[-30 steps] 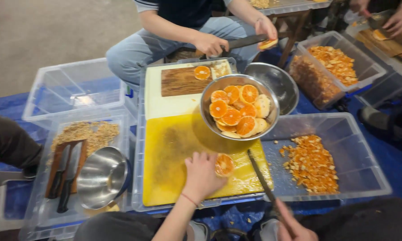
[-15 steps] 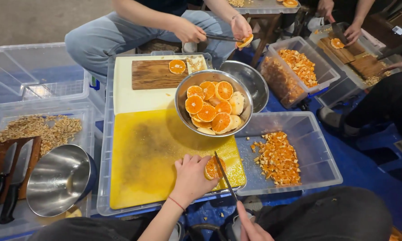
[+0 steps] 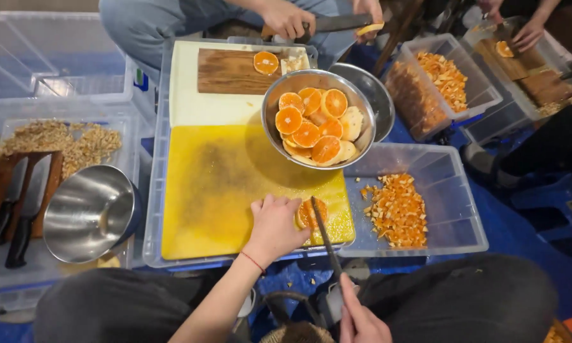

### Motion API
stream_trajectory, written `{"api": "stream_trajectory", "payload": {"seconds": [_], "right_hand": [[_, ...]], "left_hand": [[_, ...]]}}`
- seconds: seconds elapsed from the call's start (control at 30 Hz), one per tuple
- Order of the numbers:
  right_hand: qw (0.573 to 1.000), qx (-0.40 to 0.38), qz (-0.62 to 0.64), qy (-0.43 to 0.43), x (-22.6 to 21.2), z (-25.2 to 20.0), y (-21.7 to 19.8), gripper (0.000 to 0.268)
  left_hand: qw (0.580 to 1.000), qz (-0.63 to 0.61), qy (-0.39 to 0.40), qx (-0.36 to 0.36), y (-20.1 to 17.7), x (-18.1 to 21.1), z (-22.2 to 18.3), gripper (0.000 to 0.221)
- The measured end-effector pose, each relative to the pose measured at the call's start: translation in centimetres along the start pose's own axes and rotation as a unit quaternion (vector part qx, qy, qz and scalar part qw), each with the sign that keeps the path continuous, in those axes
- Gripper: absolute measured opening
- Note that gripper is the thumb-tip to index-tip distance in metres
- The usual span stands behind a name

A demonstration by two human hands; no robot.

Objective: Slicing oranges into rounds on a cutting board and placing them in a bowl.

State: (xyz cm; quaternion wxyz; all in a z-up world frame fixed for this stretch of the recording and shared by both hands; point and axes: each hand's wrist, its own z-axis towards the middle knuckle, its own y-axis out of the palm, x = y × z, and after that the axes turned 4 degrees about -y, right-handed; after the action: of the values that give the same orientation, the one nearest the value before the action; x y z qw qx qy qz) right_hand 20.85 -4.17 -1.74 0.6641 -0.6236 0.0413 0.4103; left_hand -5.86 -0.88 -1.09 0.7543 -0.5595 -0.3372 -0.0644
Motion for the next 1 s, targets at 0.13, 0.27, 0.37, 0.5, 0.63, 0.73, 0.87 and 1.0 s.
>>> {"api": "stream_trajectory", "payload": {"seconds": [0.13, 0.27, 0.37, 0.5, 0.63, 0.73, 0.87, 1.0], "right_hand": [[0.993, -0.093, -0.073, -0.010, -1.2, 3.9, 2.1, 0.068], [0.987, -0.143, -0.069, -0.001, -2.3, 5.1, 2.9, 0.073], [0.995, -0.077, -0.055, -0.027, 3.8, -0.1, 4.0, 0.072], [0.998, -0.037, 0.033, -0.025, 1.4, -1.3, 1.3, 0.067], [1.000, -0.027, -0.001, 0.006, 0.4, -1.0, 2.2, 0.063], [0.997, -0.068, -0.015, -0.021, 0.5, 0.9, 3.0, 0.066], [0.987, -0.158, -0.005, 0.026, -2.8, 4.6, 3.0, 0.070], [0.994, -0.066, 0.087, 0.030, -1.3, 2.7, 0.9, 0.068]], "left_hand": [[1.000, -0.013, -0.001, -0.014, -0.3, 0.0, 1.2, 0.049], [0.999, -0.009, -0.024, -0.026, -0.4, 0.5, 0.8, 0.039], [0.999, -0.004, -0.029, -0.022, -0.1, -0.2, 0.2, 0.046], [0.999, -0.015, -0.036, -0.008, 0.0, -0.4, -0.2, 0.022], [0.997, -0.048, -0.050, -0.046, 0.0, -0.5, 0.3, 0.010], [0.996, -0.047, -0.054, -0.058, -0.1, -0.3, 0.7, 0.012], [0.997, -0.041, -0.053, -0.034, 0.4, 0.0, 0.3, 0.011], [0.999, -0.027, -0.042, 0.003, 1.1, 1.1, 0.5, 0.025]]}}
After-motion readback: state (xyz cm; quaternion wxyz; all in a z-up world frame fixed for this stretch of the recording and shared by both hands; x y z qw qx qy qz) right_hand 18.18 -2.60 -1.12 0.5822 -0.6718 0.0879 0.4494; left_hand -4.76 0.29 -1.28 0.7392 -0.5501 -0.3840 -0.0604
